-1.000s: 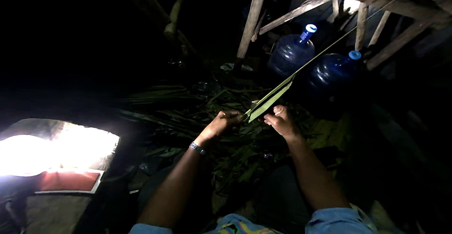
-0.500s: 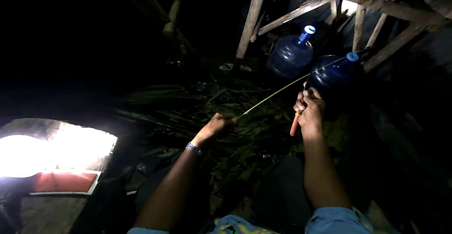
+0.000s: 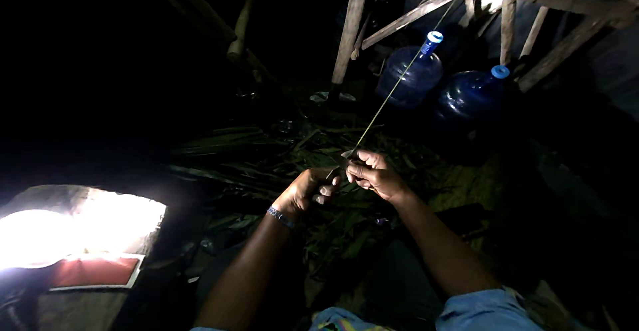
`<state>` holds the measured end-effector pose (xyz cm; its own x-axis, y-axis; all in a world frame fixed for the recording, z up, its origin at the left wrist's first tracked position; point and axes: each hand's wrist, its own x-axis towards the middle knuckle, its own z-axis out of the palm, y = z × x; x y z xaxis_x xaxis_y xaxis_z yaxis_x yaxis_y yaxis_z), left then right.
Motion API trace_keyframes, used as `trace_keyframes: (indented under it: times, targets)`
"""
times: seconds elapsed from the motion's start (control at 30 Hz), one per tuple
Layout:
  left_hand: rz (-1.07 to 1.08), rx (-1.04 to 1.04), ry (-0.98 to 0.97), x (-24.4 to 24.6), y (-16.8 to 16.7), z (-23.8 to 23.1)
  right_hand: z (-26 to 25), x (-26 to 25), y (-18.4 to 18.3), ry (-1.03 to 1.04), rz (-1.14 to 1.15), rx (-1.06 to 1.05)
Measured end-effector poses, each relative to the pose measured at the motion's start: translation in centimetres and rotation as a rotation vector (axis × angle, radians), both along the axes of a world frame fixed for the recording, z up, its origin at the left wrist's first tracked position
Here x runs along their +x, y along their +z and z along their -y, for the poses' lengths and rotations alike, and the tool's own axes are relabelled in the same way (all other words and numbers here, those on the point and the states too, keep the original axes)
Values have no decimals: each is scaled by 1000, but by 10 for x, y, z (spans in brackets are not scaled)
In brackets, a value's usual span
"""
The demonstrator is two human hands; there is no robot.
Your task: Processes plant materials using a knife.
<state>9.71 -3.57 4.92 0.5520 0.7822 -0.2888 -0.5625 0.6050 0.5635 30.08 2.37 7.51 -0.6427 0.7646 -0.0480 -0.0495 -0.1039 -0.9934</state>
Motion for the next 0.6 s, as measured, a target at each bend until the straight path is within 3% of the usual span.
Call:
trace_keyframes:
  times: [0.23, 0.47, 0.53, 0.6]
  targets:
    - [-112, 46, -74, 1, 2, 3, -18, 30, 7, -302, -122, 205]
    - [-464, 83, 5, 4, 10, 6, -44, 72, 18, -785, -306, 122]
    - [-543, 131, 75, 8, 14, 8, -42, 71, 15, -730, -243, 129]
    - [-615, 225, 161, 10, 14, 7, -30, 61, 11, -503, -101, 156]
